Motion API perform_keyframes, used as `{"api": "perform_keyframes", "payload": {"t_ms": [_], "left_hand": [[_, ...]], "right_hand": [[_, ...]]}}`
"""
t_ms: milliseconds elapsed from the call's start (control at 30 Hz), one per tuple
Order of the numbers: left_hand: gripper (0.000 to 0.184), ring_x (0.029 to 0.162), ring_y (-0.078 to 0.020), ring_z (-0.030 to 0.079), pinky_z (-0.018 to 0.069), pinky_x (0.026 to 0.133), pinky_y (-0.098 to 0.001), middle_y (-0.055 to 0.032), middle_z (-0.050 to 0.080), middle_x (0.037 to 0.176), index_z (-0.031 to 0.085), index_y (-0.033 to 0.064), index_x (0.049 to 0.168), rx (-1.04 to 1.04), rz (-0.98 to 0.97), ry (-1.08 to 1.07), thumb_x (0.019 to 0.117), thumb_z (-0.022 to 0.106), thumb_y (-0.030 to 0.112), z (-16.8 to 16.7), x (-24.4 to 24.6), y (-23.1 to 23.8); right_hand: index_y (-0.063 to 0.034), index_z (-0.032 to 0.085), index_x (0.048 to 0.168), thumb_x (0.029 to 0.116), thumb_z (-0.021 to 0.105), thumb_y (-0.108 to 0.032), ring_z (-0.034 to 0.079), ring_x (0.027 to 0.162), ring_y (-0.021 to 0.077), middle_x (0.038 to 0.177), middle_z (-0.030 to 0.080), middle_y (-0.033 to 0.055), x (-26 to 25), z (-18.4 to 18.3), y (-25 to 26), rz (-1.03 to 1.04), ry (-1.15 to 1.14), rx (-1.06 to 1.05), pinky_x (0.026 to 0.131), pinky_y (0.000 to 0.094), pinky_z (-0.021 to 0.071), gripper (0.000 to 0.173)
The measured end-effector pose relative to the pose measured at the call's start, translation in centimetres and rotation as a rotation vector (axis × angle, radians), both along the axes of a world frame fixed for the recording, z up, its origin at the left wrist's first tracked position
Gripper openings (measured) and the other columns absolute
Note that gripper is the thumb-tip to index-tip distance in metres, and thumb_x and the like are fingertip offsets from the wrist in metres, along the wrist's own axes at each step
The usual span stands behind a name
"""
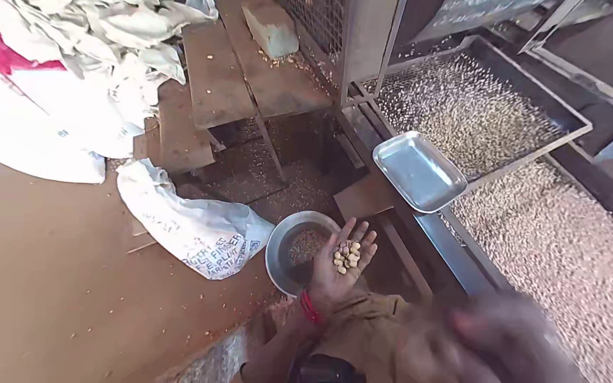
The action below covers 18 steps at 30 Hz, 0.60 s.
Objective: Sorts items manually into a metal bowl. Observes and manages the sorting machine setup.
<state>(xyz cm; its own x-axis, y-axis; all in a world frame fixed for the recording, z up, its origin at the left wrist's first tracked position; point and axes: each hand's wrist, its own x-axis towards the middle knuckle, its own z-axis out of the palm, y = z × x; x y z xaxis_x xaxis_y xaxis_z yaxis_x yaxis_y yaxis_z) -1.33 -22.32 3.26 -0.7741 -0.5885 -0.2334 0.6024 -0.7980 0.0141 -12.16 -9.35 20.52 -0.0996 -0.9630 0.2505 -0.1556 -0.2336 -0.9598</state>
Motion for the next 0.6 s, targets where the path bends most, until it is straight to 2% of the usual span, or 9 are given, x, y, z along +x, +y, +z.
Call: {"api": "perform_keyframes", "payload": {"t_ms": [33, 67, 100, 167, 233, 333, 433, 533, 600], "left_hand": [[0.049, 0.122, -0.0328, 0.067, 0.0555, 0.102, -0.0448, -0.0188, 0.068, 0.131, 0.056, 0.0002, 0.139, -0.014, -0.006, 0.046, 0.1103, 0.026, 0.027, -0.1, 0.1, 0.1], [0.050, 0.124, -0.0333, 0.065, 0.0549, 0.103, -0.0447, -0.0190, 0.067, 0.133, 0.054, 0.0010, 0.140, -0.009, -0.002, 0.050, 0.1106, 0.024, 0.028, 0.2, 0.0, 0.2], [0.050, 0.125, -0.0340, 0.065, 0.0555, 0.102, -0.0440, -0.0199, 0.066, 0.134, 0.053, 0.0016, 0.141, 0.012, 0.005, 0.038, 0.1109, 0.022, 0.028, 0.5, 0.0, 0.4], [0.051, 0.127, -0.0339, 0.064, 0.0564, 0.101, -0.0426, -0.0198, 0.065, 0.136, 0.049, 0.0036, 0.144, 0.019, 0.008, 0.018, 0.1109, 0.020, 0.028, 0.8, 0.0, 0.5], [0.052, 0.130, -0.0322, 0.062, 0.0559, 0.101, -0.0413, -0.0182, 0.063, 0.139, 0.048, 0.0062, 0.147, 0.002, 0.005, 0.009, 0.1106, 0.018, 0.029, 0.8, 0.0, 0.7], [0.054, 0.132, -0.0300, 0.060, 0.0545, 0.102, -0.0389, -0.0169, 0.062, 0.141, 0.046, 0.0067, 0.149, -0.011, -0.008, 0.017, 0.1101, 0.018, 0.030, 0.8, -0.2, 0.8], [0.052, 0.124, -0.0281, 0.065, 0.0589, 0.092, -0.0369, -0.0160, 0.064, 0.139, 0.052, 0.0061, 0.143, 0.028, -0.020, -0.026, 0.1088, 0.020, 0.027, 0.9, -0.5, 1.1], [0.050, 0.125, -0.0280, 0.064, 0.0595, 0.088, -0.0360, -0.0155, 0.062, 0.142, 0.053, 0.0080, 0.144, 0.018, -0.041, -0.023, 0.1085, 0.022, 0.027, 0.9, -0.6, 1.1], [0.054, 0.128, -0.0278, 0.062, 0.0569, 0.096, -0.0370, -0.0152, 0.061, 0.142, 0.050, 0.0081, 0.147, -0.017, -0.038, -0.025, 0.1086, 0.018, 0.029, 0.7, -0.9, 1.2]], "right_hand": [[-0.0154, 0.057, 0.122, 0.1088, 0.049, -0.029, 0.068, 0.091, 0.0008, 0.106, 0.071, -0.0044, -1.2, -3.1, -1.1, -0.103, 0.193, -0.012, 0.077, 0.0183, 0.0583, 0.021], [-0.0079, 0.061, 0.117, 0.1079, 0.049, -0.024, 0.068, 0.090, 0.0042, 0.102, 0.071, 0.0009, -2.2, -6.0, -2.1, -0.192, 0.403, -0.029, 0.078, 0.0195, 0.0576, 0.022], [-0.0045, 0.068, 0.108, 0.1033, 0.051, -0.016, 0.069, 0.088, 0.0109, 0.097, 0.072, 0.0064, -2.7, -8.5, -2.7, -0.264, 0.589, -0.045, 0.079, 0.0236, 0.0571, 0.021], [-0.0049, 0.074, 0.098, 0.0976, 0.056, -0.008, 0.070, 0.088, 0.0204, 0.093, 0.073, 0.0113, -2.3, -11.2, -3.4, -0.305, 0.761, -0.049, 0.082, 0.0293, 0.0574, 0.018], [-0.0060, 0.075, 0.099, 0.0967, 0.058, -0.007, 0.070, 0.088, 0.0225, 0.096, 0.072, 0.0122, -1.3, -12.2, -3.6, -0.308, 0.799, -0.038, 0.080, 0.0297, 0.0582, 0.017], [-0.0089, 0.076, 0.105, 0.0940, 0.060, -0.003, 0.070, 0.084, 0.0274, 0.097, 0.071, 0.0142, -1.2, -12.8, -4.1, -0.314, 0.826, 0.006, 0.073, 0.0363, 0.0601, 0.020], [-0.0085, 0.076, 0.111, 0.0927, 0.061, -0.002, 0.071, 0.083, 0.0320, 0.098, 0.071, 0.0179, -2.0, -13.2, -4.2, -0.342, 0.845, 0.045, 0.069, 0.0420, 0.0605, 0.025], [-0.0073, 0.075, 0.107, 0.0973, 0.058, -0.010, 0.071, 0.084, 0.0275, 0.097, 0.071, 0.0167, -2.5, -13.1, -4.1, -0.347, 0.813, 0.009, 0.073, 0.0366, 0.0600, 0.020], [-0.0077, 0.075, 0.104, 0.1001, 0.059, -0.018, 0.072, 0.090, 0.0254, 0.100, 0.072, 0.0164, -2.4, -13.1, -3.8, -0.279, 0.773, -0.018, 0.079, 0.0329, 0.0597, 0.019]]}}
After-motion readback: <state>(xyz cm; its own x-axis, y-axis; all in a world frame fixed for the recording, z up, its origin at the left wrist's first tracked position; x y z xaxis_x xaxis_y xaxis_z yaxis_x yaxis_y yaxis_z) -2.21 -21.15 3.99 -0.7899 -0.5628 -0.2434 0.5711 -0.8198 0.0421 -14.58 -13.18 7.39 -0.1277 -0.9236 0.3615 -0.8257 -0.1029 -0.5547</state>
